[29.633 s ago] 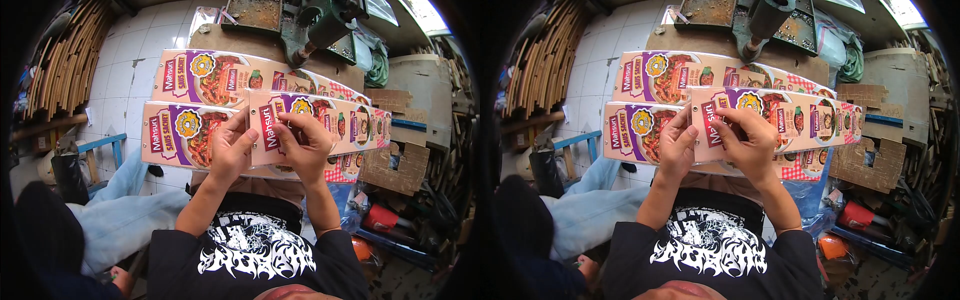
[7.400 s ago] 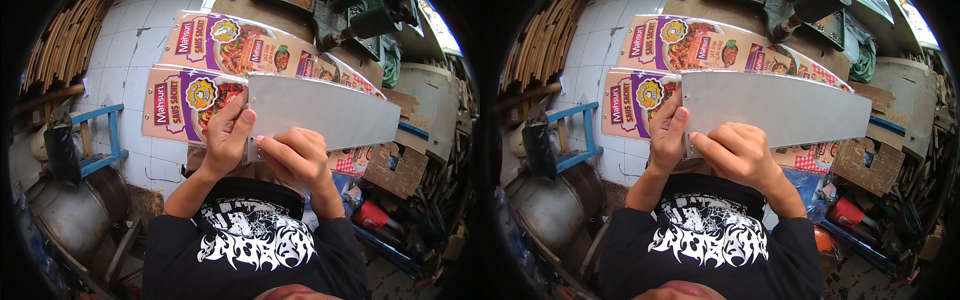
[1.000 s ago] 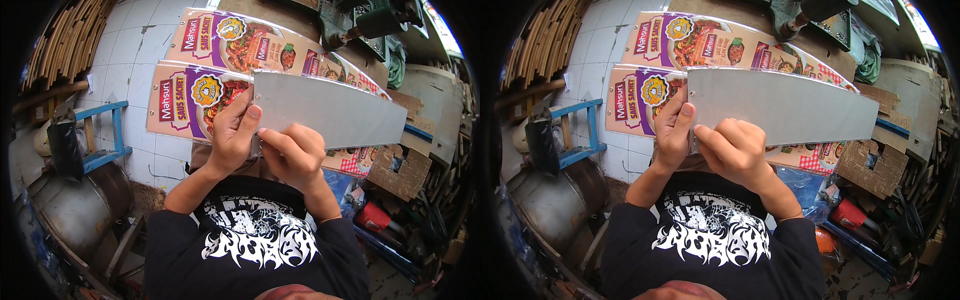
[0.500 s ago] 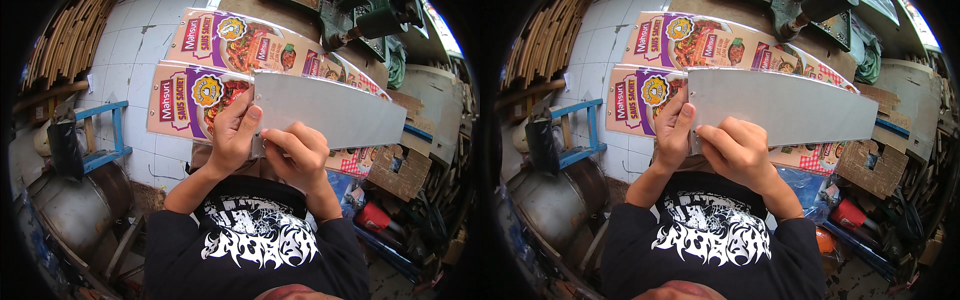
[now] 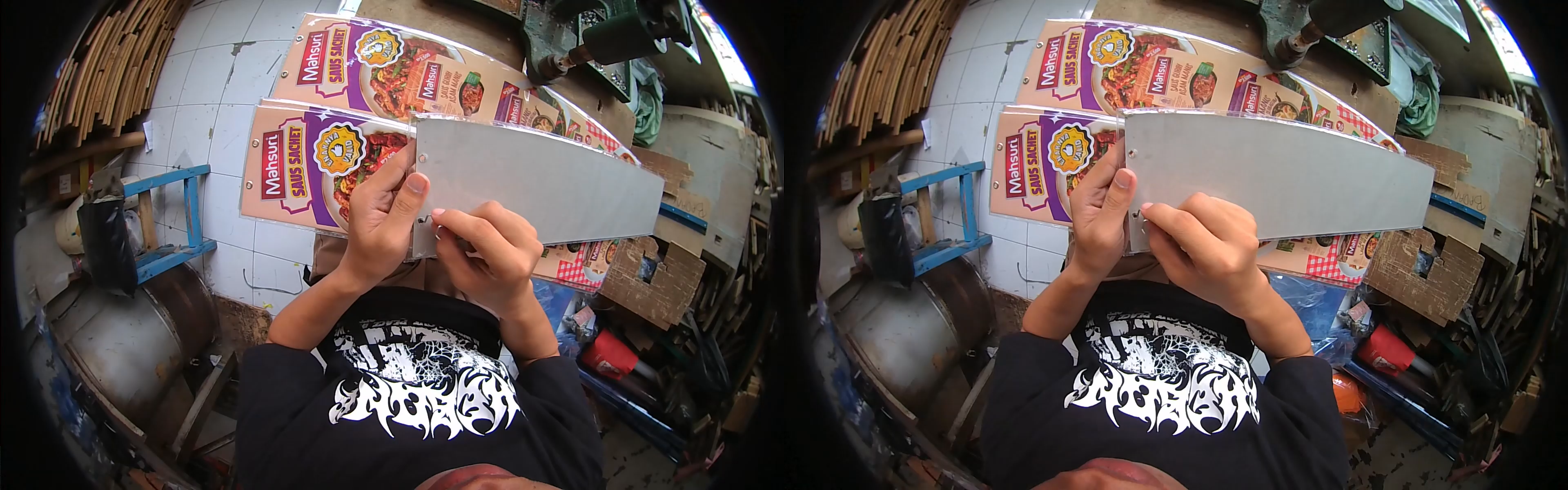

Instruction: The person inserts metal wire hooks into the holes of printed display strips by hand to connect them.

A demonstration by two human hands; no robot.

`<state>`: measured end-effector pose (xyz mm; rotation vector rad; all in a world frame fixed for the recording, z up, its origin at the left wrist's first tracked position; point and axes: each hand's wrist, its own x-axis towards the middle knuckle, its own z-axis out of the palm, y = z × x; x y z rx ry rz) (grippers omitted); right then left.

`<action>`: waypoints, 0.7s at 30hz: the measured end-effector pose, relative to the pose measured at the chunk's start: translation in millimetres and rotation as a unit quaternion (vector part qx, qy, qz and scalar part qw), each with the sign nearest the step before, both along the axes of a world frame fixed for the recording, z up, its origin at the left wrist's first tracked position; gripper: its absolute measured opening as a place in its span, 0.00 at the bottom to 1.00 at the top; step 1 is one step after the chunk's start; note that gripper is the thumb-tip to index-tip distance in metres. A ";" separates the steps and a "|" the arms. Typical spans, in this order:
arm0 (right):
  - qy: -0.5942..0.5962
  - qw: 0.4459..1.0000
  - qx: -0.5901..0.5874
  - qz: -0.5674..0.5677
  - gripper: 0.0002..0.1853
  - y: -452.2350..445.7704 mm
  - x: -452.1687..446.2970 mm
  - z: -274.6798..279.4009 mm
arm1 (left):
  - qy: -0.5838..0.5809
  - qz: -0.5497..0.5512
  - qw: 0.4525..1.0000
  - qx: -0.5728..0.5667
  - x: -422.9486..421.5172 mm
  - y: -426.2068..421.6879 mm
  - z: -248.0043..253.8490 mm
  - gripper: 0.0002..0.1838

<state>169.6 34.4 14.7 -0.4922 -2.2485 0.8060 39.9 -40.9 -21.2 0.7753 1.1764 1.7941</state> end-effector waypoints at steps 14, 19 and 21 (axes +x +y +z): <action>0.008 1.000 -0.023 0.002 0.11 1.0 0.9 -0.4 | 0.012 -0.014 1.000 -0.010 -1.0 -2.9 -3.2 0.23; 0.010 0.999 -0.032 0.005 0.11 0.5 0.0 -1.6 | -0.001 0.003 1.000 -0.002 2.3 -1.4 -3.5 0.23; 0.012 0.999 -0.035 0.005 0.11 1.3 0.3 -2.0 | 0.002 -0.001 1.000 -0.001 1.5 -2.2 -4.2 0.23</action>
